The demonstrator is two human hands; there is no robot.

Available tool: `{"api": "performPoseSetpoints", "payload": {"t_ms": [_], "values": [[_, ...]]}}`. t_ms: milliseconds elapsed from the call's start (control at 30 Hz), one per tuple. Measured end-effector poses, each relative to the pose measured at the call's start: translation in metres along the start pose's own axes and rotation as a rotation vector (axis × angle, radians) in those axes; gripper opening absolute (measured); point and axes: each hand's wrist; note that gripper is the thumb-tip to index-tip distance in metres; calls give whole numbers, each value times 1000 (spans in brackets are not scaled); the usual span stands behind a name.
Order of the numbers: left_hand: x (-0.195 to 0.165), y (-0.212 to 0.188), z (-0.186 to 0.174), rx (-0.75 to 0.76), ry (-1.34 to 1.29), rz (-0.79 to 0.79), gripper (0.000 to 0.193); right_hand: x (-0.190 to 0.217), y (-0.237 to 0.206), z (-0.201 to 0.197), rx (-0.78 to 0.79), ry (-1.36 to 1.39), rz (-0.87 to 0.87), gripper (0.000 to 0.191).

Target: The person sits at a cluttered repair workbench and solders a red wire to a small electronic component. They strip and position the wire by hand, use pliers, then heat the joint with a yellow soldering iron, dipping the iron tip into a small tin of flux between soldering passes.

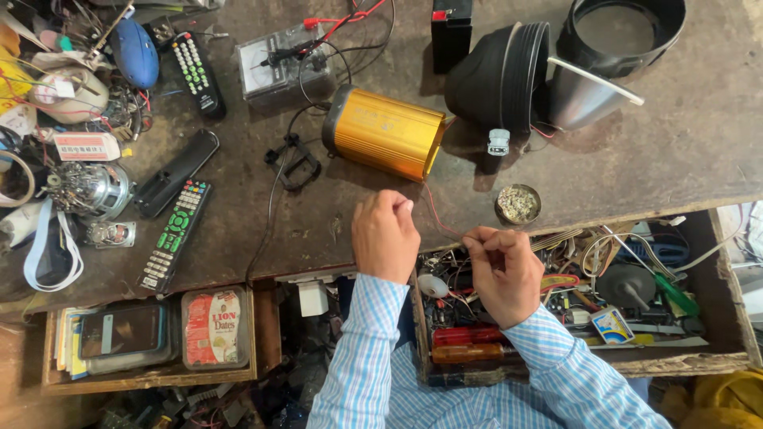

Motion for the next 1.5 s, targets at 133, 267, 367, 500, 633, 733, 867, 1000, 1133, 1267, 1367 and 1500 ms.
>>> {"api": "performPoseSetpoints", "payload": {"t_ms": [133,267,367,500,633,733,867,1000,1133,1267,1367,1500], "values": [[-4,-9,-5,131,-754,-373,12,-3,-2,2,1,60,15,31],[-14,-17,-13,263,-1133,-449,15,-2,-2,4,2,67,44,32],[-23,-22,-14,330,-1242,-457,16,0,-1,4,1,56,68,32],[-30,-26,-12,378,-1319,-439,21,-1,-3,3,-3,34,85,31],[-32,-28,-7,402,-1369,-441,24,-7,-5,4,-6,21,69,30],[-32,-29,-6,397,-1365,-440,25,-10,-8,5,-5,59,68,30],[-31,-30,-7,378,-1324,-412,22,-4,-11,-11,-79,7,35,31],[-30,-30,-9,375,-1297,-416,21,1,3,-50,-149,-225,-174,44],[-36,-29,-6,368,-1312,-463,22,0,24,-67,-55,-262,-74,75],[-40,-28,-5,360,-1320,-452,25,-3,30,-65,55,-485,-47,95],[-41,-28,-6,347,-1284,-430,26,-7,28,-58,53,-481,-25,93],[-47,-29,-8,304,-1188,-374,23,-11,27,-54,9,-495,-31,90]]}}
Point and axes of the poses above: each hand's wrist, its own y-axis towards the middle knuckle, its own z-axis out of the palm, x = y × z, and after that the axes turned 5 degrees about x, right-handed
